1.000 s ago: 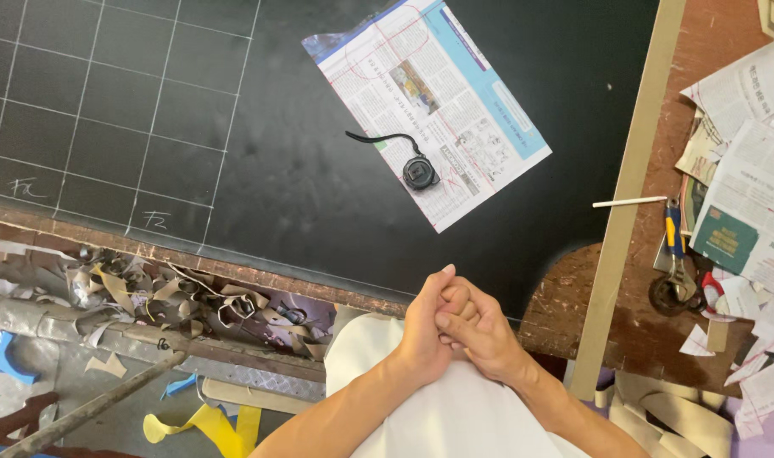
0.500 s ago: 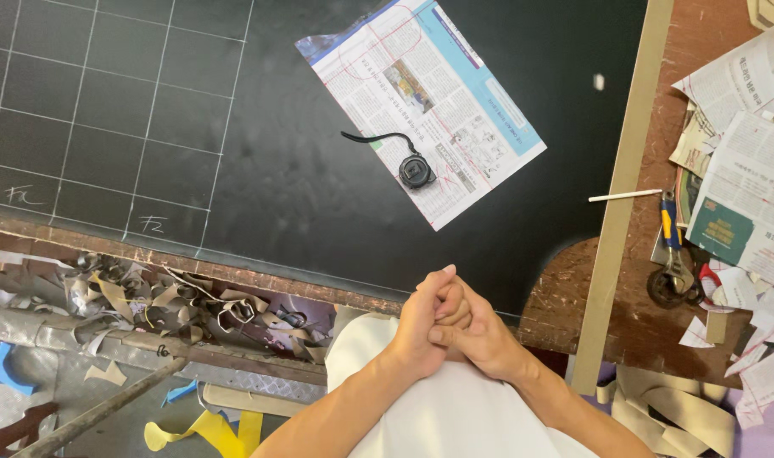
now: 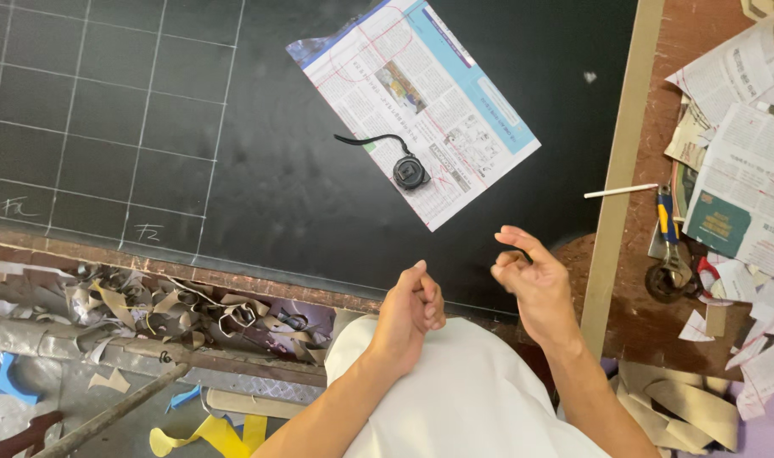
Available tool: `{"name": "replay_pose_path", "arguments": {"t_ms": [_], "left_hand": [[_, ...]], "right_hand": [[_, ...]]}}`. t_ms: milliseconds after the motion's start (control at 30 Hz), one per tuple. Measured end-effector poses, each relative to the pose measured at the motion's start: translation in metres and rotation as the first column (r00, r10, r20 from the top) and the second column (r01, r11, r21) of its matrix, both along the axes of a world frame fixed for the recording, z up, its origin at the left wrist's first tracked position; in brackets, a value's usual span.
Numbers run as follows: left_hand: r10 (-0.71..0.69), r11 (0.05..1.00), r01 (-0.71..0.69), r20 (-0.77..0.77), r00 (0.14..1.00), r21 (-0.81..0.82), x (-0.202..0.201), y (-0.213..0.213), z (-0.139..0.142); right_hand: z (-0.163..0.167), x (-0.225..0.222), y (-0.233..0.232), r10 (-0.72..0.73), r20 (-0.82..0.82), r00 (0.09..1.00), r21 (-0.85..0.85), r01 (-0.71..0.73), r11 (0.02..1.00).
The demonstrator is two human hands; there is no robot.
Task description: The person uses a metal ruler and a white marker to draw a series of straight lines on a large black sheet, forming a grid. They then switch to a long wooden straightedge to draw additional parallel lines across the sheet. Finally, they write labels on the sheet and place a measuring tape on it.
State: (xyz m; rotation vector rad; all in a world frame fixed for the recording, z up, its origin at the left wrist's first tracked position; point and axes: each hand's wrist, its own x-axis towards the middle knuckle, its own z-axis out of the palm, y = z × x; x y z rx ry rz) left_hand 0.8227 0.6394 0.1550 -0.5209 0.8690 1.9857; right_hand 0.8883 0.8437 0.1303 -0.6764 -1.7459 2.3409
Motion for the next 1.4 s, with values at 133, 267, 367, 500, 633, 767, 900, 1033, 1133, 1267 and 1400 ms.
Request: {"name": "replay_pose_path", "arguments": {"t_ms": [133,267,367,500,633,767,900,1033,1133,1267,1400], "left_hand": [[-0.024,1.0,0.024,-0.008,1.0,-0.007,-0.001,0.004,-0.003],[-0.025,1.0,0.024,-0.032,0.999,-0.019,0.001,0.005,-0.006],[-0.018,0.999,0.016,-0.04,0.999,-0.029,0.001,0.005,-0.007],[-0.022,0.999,0.019,-0.051,0.998,-0.05,0.002,0.006,-0.007],[-0.012,0.998,0.009,-0.047,0.999,-0.058,0.002,0.005,-0.007],[-0.028,0.997,0.023,-0.08,0.996,-0.067,0.003,0.004,-0.007],[-0.046,0.991,0.035,-0.084,0.995,-0.133,0.003,0.004,-0.008],[-0.076,0.967,0.031,-0.168,0.983,-0.251,0.003,0.008,-0.008],[-0.144,0.946,0.053,-0.269,0.952,-0.319,0.006,0.008,-0.003],[-0.292,0.939,0.194,-0.36,0.886,-0.284,0.008,0.006,0.008],[-0.358,0.926,0.305,-0.257,0.898,-0.223,0.007,0.006,0.021]], "right_hand": [[-0.024,0.004,0.008,-0.098,-0.077,0.992,0.009,0.099,0.995],[-0.039,0.006,-0.006,-0.117,-0.118,0.986,-0.054,0.111,0.992],[-0.039,0.005,-0.017,-0.076,-0.073,0.994,-0.148,0.064,0.987],[-0.026,0.002,-0.024,-0.015,-0.011,1.0,-0.144,0.014,0.989],[-0.018,-0.001,-0.023,0.029,-0.085,0.996,-0.055,-0.034,0.998],[-0.029,0.002,-0.02,-0.003,-0.086,0.996,-0.112,-0.006,0.994],[-0.045,0.006,-0.016,-0.199,-0.079,0.977,-0.133,0.187,0.973],[-0.04,0.004,-0.011,-0.248,-0.081,0.965,-0.167,0.232,0.958],[-0.019,0.006,-0.016,-0.048,-0.074,0.996,-0.191,0.033,0.981],[0.008,0.011,-0.041,0.341,0.025,0.94,-0.181,-0.331,0.926],[0.022,0.012,-0.055,0.484,-0.049,0.874,-0.002,-0.484,0.875]]}}
